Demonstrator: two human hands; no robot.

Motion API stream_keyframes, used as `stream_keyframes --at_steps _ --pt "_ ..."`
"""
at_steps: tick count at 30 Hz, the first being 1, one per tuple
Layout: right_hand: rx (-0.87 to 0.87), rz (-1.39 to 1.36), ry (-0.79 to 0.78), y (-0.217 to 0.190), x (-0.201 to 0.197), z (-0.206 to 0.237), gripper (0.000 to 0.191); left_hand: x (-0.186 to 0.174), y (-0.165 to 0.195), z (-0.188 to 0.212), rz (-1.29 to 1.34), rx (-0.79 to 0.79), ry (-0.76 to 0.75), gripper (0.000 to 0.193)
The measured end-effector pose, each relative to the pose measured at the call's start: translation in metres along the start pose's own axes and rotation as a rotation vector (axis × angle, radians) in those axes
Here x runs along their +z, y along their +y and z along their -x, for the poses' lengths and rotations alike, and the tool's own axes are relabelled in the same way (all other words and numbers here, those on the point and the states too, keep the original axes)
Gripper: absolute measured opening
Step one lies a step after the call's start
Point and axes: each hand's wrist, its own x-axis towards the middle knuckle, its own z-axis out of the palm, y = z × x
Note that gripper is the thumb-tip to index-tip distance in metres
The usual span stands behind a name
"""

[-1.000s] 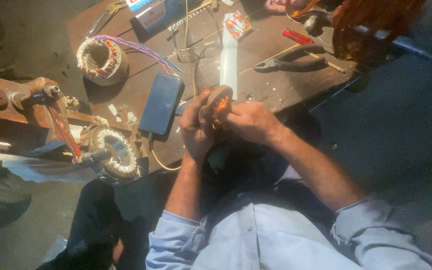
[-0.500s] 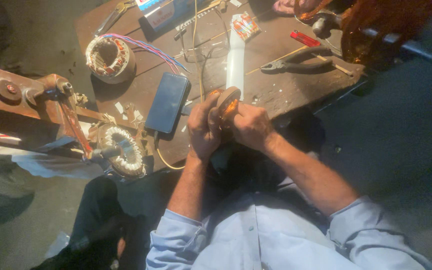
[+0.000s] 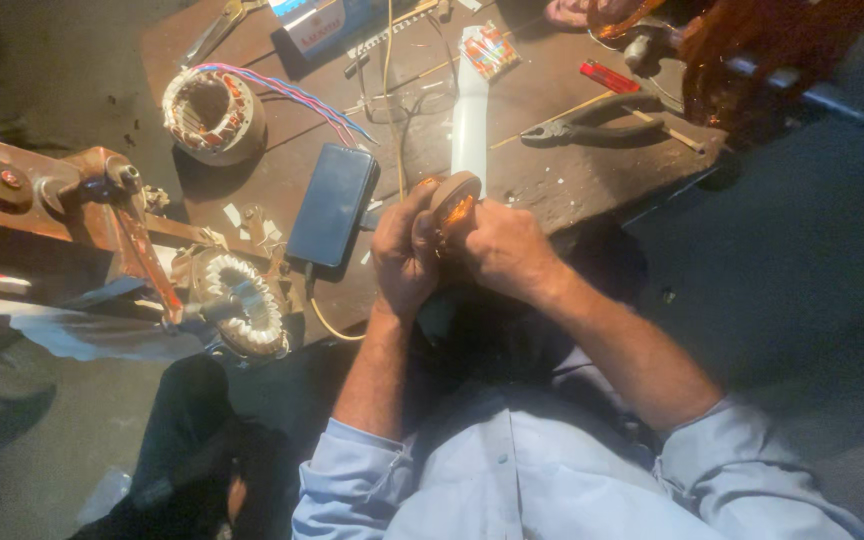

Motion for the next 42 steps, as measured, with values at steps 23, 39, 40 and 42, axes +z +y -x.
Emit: stream_keyframes --at_steps 23,39,40,42 --pt "0.103 -0.253 0.463 -0.015 0.040 -0.010 0.018 0.005 0.010 0.009 -0.017 0.052 0.051 0.041" --pt "0.110 -0.285 0.139 -0.007 0.022 0.005 0.026 -0.001 0.005 -0.003 -0.013 0.102 0.014 0.042" --pt "0.098 -0.348 0.188 -0.007 0.023 0.005 0.029 0.000 0.005 -0.003 -0.021 0.114 0.021 0.042" --pt "0.084 -0.479 0.286 -0.009 0.027 0.007 0.035 0.001 0.006 -0.002 -0.037 0.130 0.025 0.041"
